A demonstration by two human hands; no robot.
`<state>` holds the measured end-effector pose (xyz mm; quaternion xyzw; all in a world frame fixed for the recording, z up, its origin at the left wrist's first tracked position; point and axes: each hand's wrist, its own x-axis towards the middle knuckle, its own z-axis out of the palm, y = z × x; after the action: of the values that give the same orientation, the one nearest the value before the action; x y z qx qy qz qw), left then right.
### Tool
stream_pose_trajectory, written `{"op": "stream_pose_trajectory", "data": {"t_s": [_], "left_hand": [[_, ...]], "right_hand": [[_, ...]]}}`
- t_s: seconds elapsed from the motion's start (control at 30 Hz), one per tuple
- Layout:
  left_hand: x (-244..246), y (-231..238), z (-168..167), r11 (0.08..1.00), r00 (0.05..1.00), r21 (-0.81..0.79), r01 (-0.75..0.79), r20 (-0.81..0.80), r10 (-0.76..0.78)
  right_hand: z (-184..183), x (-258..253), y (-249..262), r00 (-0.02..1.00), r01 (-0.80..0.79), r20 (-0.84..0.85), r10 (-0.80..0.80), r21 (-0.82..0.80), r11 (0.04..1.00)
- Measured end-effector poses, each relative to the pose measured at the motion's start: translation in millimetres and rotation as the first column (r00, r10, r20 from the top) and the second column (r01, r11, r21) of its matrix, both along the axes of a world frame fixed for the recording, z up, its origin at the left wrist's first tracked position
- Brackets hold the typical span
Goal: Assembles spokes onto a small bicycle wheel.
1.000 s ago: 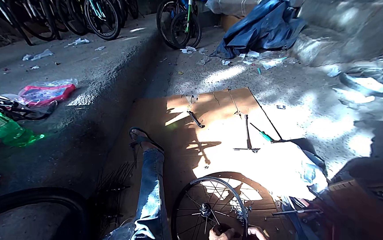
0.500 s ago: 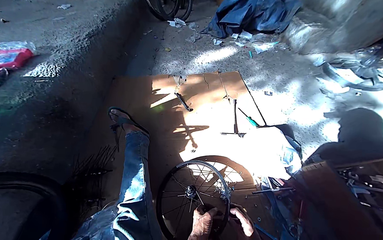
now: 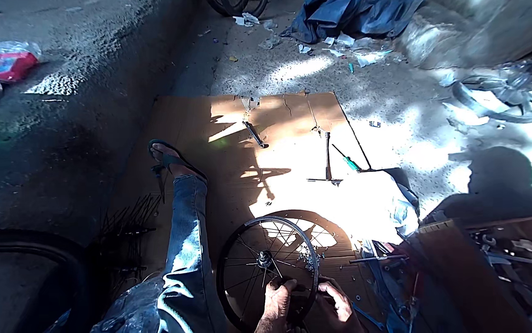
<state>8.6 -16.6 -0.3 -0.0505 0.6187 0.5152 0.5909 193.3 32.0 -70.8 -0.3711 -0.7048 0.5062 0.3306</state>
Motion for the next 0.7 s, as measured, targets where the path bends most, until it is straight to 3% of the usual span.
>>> {"op": "stream_pose_trajectory", "data": {"t_s": [0.2, 0.33, 0.5, 0.7], "left_hand": [[-1, -2, -4, 1.0, 1.0, 0.023, -0.005, -0.001, 0.005], [-2, -8, -11, 0.993, 1.0, 0.121, 0.008, -0.01, -0.007], [-1, -13, -15, 0.97, 1.0, 0.242, -0.005, 0.015, 0.001], [-1, -14, -19, 0.956, 0.999, 0.294, -0.025, 0.052, 0.01]], "right_hand": [[8, -4, -4, 1.0, 0.015, -0.017, -0.017, -0.078, 0.997], [2, -3, 0, 1.0, 0.025, -0.015, -0.025, 0.041, 0.999], [11, -5, 0, 1.0, 0.015, -0.021, -0.017, -0.057, 0.998], [8, -5, 3, 1.0, 0.018, 0.0, -0.018, 0.025, 1.0]]}}
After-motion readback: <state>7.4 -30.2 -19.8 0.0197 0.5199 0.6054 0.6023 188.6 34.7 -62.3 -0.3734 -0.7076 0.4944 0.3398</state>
